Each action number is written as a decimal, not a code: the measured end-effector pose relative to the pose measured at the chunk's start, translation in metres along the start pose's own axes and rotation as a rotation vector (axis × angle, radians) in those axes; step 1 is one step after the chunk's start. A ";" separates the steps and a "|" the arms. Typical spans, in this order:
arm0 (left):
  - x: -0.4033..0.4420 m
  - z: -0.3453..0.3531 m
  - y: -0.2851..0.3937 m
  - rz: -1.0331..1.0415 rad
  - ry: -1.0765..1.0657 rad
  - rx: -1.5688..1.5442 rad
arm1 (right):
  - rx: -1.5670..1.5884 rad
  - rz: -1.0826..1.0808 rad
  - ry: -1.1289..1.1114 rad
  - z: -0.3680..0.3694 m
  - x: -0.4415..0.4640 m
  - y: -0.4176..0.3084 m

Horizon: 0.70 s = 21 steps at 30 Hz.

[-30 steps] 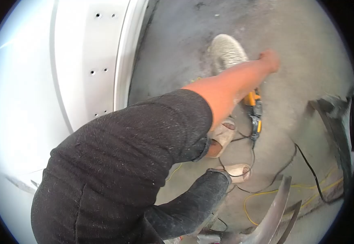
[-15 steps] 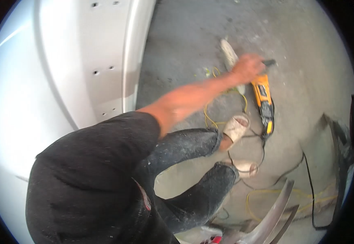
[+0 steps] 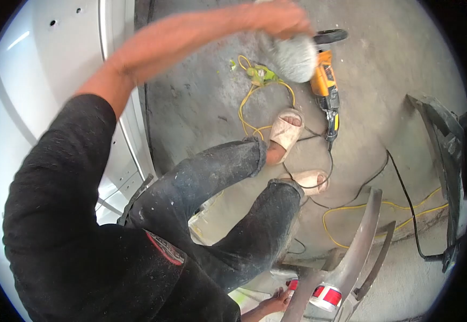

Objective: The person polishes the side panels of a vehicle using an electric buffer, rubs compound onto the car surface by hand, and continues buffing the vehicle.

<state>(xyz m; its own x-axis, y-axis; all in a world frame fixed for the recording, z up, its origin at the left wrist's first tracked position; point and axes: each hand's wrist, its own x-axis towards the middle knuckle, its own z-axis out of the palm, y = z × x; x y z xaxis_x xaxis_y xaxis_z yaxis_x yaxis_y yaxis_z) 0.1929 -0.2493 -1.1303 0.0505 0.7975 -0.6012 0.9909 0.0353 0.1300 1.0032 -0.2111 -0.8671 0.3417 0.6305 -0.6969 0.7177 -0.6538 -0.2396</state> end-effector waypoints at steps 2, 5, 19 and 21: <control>0.036 -0.099 0.023 0.007 0.106 -0.029 | 0.016 0.032 -0.003 0.002 -0.001 -0.010; 0.091 -0.113 0.032 0.040 0.512 0.043 | 0.008 0.079 -0.043 -0.003 -0.002 -0.022; 0.133 -0.104 0.076 -0.392 0.559 -0.165 | 0.318 0.269 -0.217 0.064 -0.006 -0.037; 0.114 -0.124 0.084 -0.439 0.513 -0.371 | 0.286 0.282 -0.215 0.066 -0.027 -0.061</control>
<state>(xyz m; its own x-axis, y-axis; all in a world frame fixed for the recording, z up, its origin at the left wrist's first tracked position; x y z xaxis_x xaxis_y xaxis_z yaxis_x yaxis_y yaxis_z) 0.2667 -0.0807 -1.0905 -0.4919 0.8397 -0.2300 0.7953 0.5409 0.2737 0.9103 -0.2157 -0.8780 0.3439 0.3300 -0.8791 0.4082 -0.8957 -0.1765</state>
